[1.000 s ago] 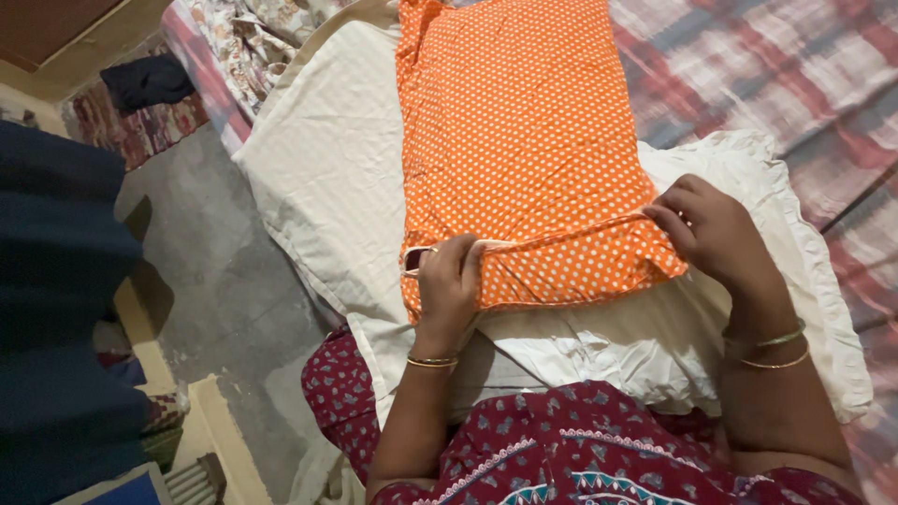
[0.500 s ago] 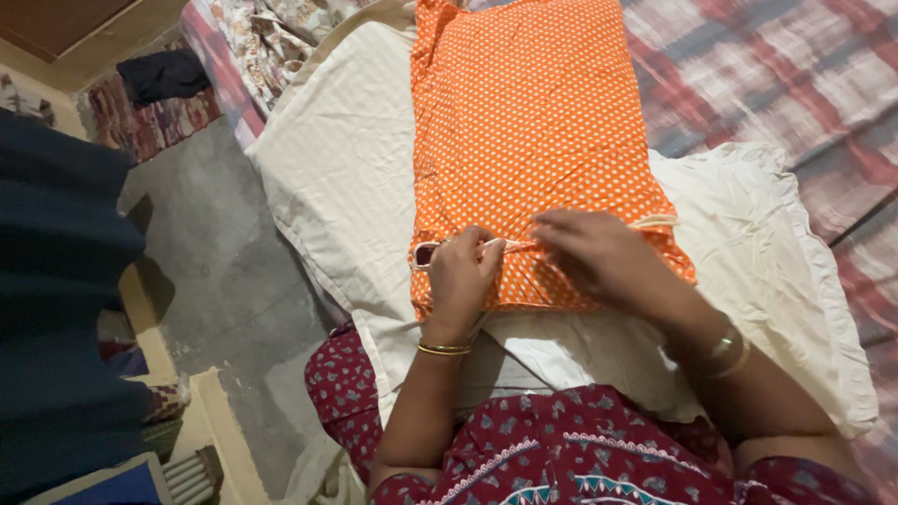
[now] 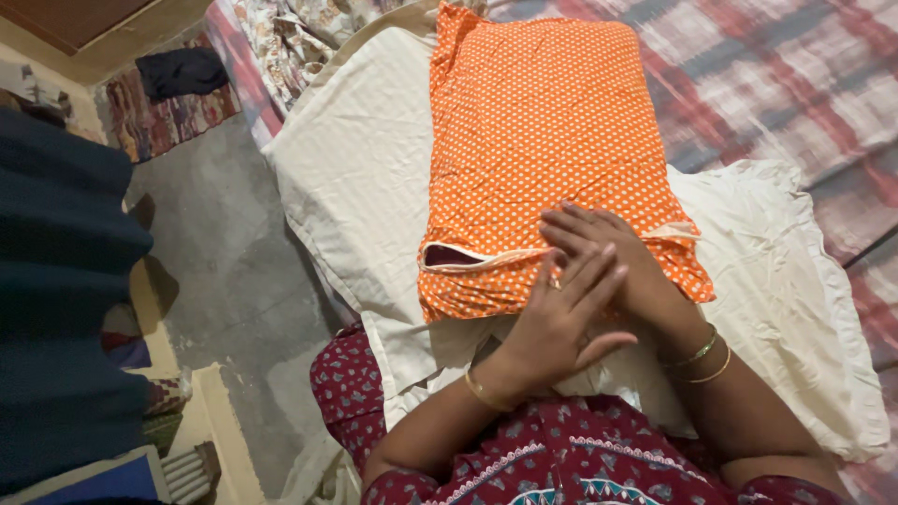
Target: The person puts an orange patterned pillow into a white pillowcase by hand, smoothing the fabric over the pillow and tucking it inside.
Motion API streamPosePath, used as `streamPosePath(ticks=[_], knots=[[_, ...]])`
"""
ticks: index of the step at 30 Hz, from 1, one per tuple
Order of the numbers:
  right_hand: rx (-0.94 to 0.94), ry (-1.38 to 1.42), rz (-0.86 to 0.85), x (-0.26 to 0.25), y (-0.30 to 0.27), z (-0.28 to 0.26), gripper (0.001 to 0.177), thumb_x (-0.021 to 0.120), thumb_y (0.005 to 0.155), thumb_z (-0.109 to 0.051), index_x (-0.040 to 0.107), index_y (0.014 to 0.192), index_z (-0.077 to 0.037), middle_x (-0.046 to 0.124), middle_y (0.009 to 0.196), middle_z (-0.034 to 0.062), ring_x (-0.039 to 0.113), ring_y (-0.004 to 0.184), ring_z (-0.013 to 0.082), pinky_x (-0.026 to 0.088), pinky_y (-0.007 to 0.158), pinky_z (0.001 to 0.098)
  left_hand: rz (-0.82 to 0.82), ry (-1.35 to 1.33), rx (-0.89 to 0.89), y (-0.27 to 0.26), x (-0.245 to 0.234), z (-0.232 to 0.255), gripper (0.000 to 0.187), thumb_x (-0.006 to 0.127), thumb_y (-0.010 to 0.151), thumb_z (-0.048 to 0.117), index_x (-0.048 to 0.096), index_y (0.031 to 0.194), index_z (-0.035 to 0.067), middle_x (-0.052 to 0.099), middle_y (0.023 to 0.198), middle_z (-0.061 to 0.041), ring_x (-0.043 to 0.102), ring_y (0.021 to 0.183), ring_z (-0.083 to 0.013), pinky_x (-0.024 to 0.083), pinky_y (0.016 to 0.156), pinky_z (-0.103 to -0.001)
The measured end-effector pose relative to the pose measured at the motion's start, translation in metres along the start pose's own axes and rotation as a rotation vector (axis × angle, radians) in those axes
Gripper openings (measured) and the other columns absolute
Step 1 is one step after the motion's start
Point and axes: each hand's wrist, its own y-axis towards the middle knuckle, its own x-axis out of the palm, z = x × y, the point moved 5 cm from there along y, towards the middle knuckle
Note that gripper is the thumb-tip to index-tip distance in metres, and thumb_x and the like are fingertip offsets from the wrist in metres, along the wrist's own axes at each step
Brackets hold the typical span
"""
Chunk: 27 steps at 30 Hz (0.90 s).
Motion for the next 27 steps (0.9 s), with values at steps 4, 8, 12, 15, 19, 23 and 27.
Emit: streamPosePath(ticks=[4,8,12,15,19,23,27], knots=[[0.218,-0.224,0.193,-0.005,-0.008,0.031,0.037,0.057,0.099,-0.017,0.064,0.133,-0.004,0.062,0.141,0.0152,0.055,0.134,0.0343,0.041,0.108,0.0509,-0.033,0.226,-0.1,0.003,0.021,-0.029,0.096,0.071,0.08,0.063,0.038,0.158,0.019,0.032,0.165,-0.025,0.033,0.152,-0.0442,0.02,0.122,-0.069],[0.602,-0.266,0.251,-0.041,-0.047,0.091,0.033,0.052,0.102,-0.009,0.068,0.131,-0.004,0.068,0.123,0.0191,0.062,0.114,0.0359,0.05,0.098,0.0504,-0.059,0.225,-0.157,-0.006,0.03,-0.038,0.102,0.078,0.077,0.054,0.032,0.162,0.023,0.027,0.169,-0.024,0.031,0.157,-0.0425,0.02,0.125,-0.07],[0.536,-0.53,0.229,-0.051,-0.074,0.118,0.036,0.055,0.108,-0.012,0.062,0.141,0.0,0.063,0.138,0.0254,0.057,0.122,0.0446,0.05,0.096,0.0542,-0.019,0.238,-0.141,-0.009,0.034,-0.038,0.103,0.083,0.075,0.043,0.033,0.162,0.022,0.027,0.169,-0.024,0.028,0.158,-0.0455,0.022,0.125,-0.068],[0.51,-0.494,0.24,-0.043,-0.078,0.128,0.028,0.054,0.114,-0.011,0.054,0.14,0.0,0.058,0.141,0.0246,0.056,0.128,0.043,0.05,0.108,0.0525,0.088,0.569,-0.128,-0.011,0.03,-0.034,0.09,0.084,0.082,0.035,0.039,0.159,0.028,0.031,0.167,-0.021,0.03,0.155,-0.0466,0.023,0.126,-0.064],[0.491,-0.454,0.232,-0.049,-0.056,0.139,0.061,0.068,0.091,-0.015,0.056,0.149,-0.003,0.055,0.147,0.0268,0.055,0.128,0.0462,0.048,0.102,0.0526,0.136,0.263,-0.157,-0.026,0.021,-0.053,0.087,0.083,0.076,0.04,0.047,0.15,0.012,0.046,0.153,-0.027,0.043,0.142,-0.0485,0.031,0.117,-0.063],[0.365,-0.347,0.279,-0.052,-0.028,0.114,0.062,0.075,0.091,-0.016,0.053,0.148,-0.003,0.053,0.15,0.0247,0.052,0.135,0.0453,0.046,0.113,0.0513,0.253,0.175,-0.225,-0.028,0.005,-0.076,0.061,0.078,0.077,0.03,0.062,0.131,0.006,0.07,0.121,-0.017,0.069,0.11,-0.036,0.052,0.099,-0.047],[0.255,-0.232,0.288,-0.054,-0.012,0.082,0.058,0.075,0.093,-0.017,0.055,0.147,-0.007,0.049,0.154,0.0248,0.048,0.14,0.045,0.045,0.113,0.0492,0.497,-0.017,-0.366,-0.042,-0.032,-0.097,0.048,0.084,0.082,0.034,0.071,0.118,0.005,0.072,0.094,-0.015,0.071,0.085,-0.0346,0.055,0.076,-0.04]])
